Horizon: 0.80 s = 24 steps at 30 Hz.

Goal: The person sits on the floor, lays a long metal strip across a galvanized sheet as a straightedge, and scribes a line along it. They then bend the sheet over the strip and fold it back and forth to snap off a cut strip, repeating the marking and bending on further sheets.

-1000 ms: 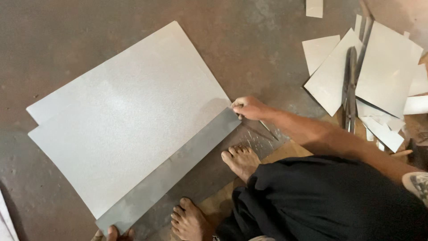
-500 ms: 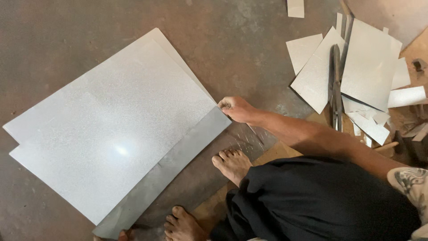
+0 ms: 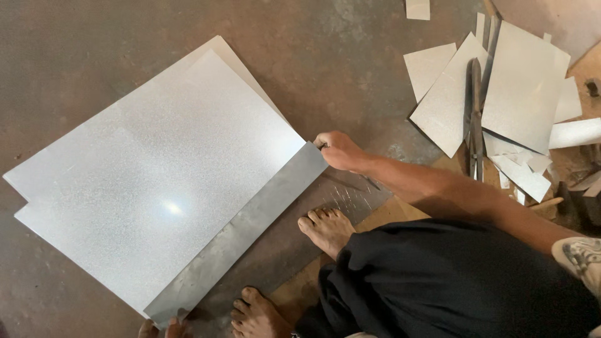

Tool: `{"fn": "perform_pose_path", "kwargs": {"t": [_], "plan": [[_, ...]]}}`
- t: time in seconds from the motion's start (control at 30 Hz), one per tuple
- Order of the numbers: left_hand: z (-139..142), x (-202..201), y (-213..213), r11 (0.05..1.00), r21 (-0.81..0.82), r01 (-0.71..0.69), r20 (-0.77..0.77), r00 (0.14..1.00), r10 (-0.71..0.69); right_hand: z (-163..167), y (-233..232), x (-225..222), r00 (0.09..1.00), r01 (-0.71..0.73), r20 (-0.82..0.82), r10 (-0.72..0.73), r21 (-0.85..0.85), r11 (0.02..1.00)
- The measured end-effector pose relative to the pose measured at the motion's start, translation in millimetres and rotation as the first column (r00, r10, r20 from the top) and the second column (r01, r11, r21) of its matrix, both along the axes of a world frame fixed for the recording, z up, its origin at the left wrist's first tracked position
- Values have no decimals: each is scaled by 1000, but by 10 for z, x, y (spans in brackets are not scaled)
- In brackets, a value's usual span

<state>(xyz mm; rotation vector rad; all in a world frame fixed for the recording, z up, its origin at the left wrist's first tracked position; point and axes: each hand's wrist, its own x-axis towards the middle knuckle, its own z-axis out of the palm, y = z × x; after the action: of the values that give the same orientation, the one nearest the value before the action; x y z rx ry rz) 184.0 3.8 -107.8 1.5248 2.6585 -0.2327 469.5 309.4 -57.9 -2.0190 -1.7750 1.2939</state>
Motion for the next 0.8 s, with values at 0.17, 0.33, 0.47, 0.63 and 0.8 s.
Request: {"fn": "perform_pose_path", "kwargs": {"t": [0.17,0.33,0.47,0.63,0.8], "plan": [[390,-643,344,987,39,-157,214,966,146,198,61,-48,993,-42,109,52,-92,995],[525,-1695,362,583,-302,-754,886,3,463,244,66,-39,974,-189,147,173,101,977],[198,-1894,58,565,-250,-786,893,39,449,142,85,-72,941,-304,211,265,180,936],[164,-2051,-2,577,-207,-790,925,35,380,32,167,-120,930,-239,269,250,-76,968],[347,-2116,216,599,-253,-759,938,-41,344,-22,233,-142,986,-100,125,112,-98,990]]}}
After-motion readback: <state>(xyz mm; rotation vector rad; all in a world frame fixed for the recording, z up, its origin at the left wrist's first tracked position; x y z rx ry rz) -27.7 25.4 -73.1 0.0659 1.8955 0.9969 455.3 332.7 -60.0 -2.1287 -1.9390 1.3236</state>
